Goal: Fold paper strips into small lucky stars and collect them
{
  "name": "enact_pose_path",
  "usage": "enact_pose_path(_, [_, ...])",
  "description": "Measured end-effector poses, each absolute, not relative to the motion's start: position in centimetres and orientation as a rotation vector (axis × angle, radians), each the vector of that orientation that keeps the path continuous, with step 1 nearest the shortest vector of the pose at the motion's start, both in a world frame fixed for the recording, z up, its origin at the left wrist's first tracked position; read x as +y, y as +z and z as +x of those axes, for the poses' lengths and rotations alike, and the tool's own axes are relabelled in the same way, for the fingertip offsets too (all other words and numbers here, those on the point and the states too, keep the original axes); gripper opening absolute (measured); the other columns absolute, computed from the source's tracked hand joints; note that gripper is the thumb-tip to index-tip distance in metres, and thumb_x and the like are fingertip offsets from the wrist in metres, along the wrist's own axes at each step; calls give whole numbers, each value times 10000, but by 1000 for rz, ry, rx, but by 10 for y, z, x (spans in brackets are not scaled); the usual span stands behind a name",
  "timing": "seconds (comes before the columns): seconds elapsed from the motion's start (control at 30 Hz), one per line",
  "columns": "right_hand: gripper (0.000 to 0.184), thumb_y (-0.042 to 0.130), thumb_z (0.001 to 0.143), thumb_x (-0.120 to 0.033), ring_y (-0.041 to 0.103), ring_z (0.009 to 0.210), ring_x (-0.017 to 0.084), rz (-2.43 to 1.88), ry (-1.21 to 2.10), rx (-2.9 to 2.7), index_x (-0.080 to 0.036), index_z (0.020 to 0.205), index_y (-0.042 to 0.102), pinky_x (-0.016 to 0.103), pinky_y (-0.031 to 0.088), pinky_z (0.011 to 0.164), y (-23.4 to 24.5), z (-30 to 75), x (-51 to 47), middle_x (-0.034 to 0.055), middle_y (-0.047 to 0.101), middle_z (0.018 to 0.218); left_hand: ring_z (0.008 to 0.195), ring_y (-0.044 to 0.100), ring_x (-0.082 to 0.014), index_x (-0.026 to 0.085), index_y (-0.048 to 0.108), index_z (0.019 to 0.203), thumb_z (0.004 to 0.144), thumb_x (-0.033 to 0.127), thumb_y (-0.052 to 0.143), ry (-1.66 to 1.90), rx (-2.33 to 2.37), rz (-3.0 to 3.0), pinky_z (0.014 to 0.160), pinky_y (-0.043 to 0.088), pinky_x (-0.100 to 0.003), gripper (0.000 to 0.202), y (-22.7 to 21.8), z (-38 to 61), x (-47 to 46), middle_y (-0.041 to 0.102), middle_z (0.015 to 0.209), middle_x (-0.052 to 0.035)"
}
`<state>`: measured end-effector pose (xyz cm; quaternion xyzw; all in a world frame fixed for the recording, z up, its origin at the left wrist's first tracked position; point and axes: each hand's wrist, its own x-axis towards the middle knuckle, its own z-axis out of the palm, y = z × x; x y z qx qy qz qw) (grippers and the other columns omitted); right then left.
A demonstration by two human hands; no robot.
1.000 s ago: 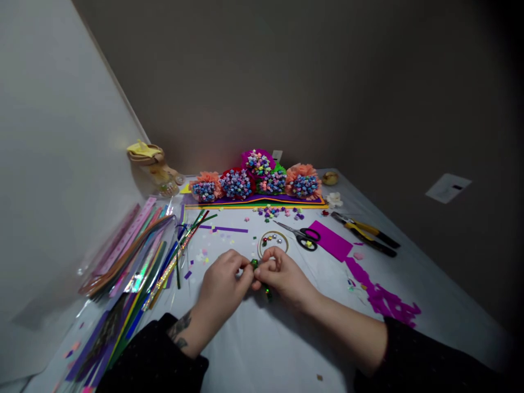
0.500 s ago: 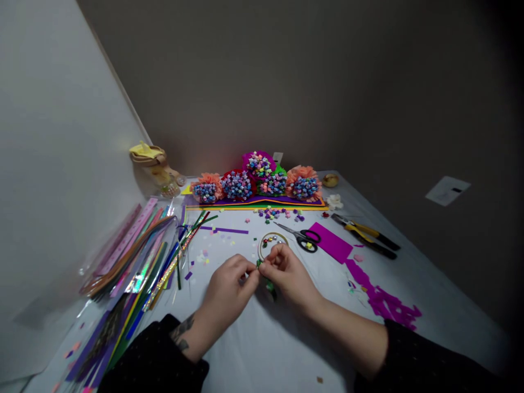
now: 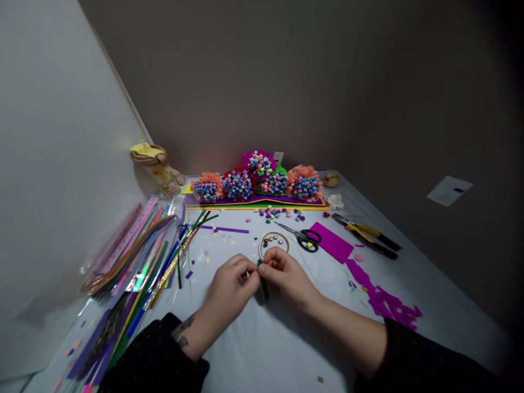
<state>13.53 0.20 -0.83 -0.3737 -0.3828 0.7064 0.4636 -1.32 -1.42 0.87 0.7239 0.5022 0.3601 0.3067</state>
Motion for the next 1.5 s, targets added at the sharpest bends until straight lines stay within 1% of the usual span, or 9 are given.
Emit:
enact_pose_path(0.2, [370,764,639,-448,397,469,87,-951,1778,-1018,-172,680,521,219,286,466,-6,136,1,-47,478,536,667,538,-131,173,586,658,786,141,509,991,1394,1887,613,419,-235,153,10,-13,-13,566,689,-10])
enact_pose_path(0.33, [290,697,678,-390,388,460,93,-1006,1754,-1068,-173,643,508,222,278,460,-7,137,1,-46,456,492,689,549,-134,173,607,699,800,153,518,991,1408,1921,618,418,-235,136,9,-14,-14,592,724,-18])
enact_pose_path(0.47, [181,637,668,-298,370,452,91,-1081,1706,-1076,-175,624,512,218,266,450,-8,137,2,-47,440,487,698,560,-139,176,615,724,827,195,516,996,1417,1936,622,426,-240,144,10,-14,-14,601,726,-21])
enact_pose_path(0.6, [182,635,648,-295,353,447,90,-1095,1726,-1058,-179,603,502,217,259,442,-6,136,1,-49,426,476,688,558,-141,179,613,713,820,198,514,1005,1458,1940,627,438,-250,147,10,-15,-13,601,714,-19])
enact_pose_path(0.83, [150,614,621,-277,356,450,88,-1084,1752,-1033,-175,592,509,211,264,437,-5,136,0,-48,427,476,685,553,-133,175,617,725,784,152,531,1011,1484,1917,628,435,-246,106,7,-15,-10,607,733,-15])
enact_pose_path(1.0, [207,647,647,-318,353,448,87,-1026,1795,-1012,-176,613,500,219,252,445,-7,135,-1,-51,425,484,662,538,-124,176,603,710,771,144,538,1048,1531,1890,602,415,-231,96,6,-15,-10,592,715,-1])
enact_pose_path(1.23, [390,714,673,-497,357,458,87,-1009,1777,-1047,-178,656,492,228,246,464,-6,135,-2,-51,432,518,670,528,-124,171,582,706,788,139,528,1050,1538,1939,610,400,-233,104,8,-15,-12,573,703,3])
enact_pose_path(1.5, [413,692,689,-537,348,478,89,-1034,1709,-1063,-178,675,489,226,246,469,-9,133,-2,-55,425,524,688,525,-126,174,568,744,830,179,531,1019,1482,2000,635,410,-240,94,3,-15,-13,574,746,-4])
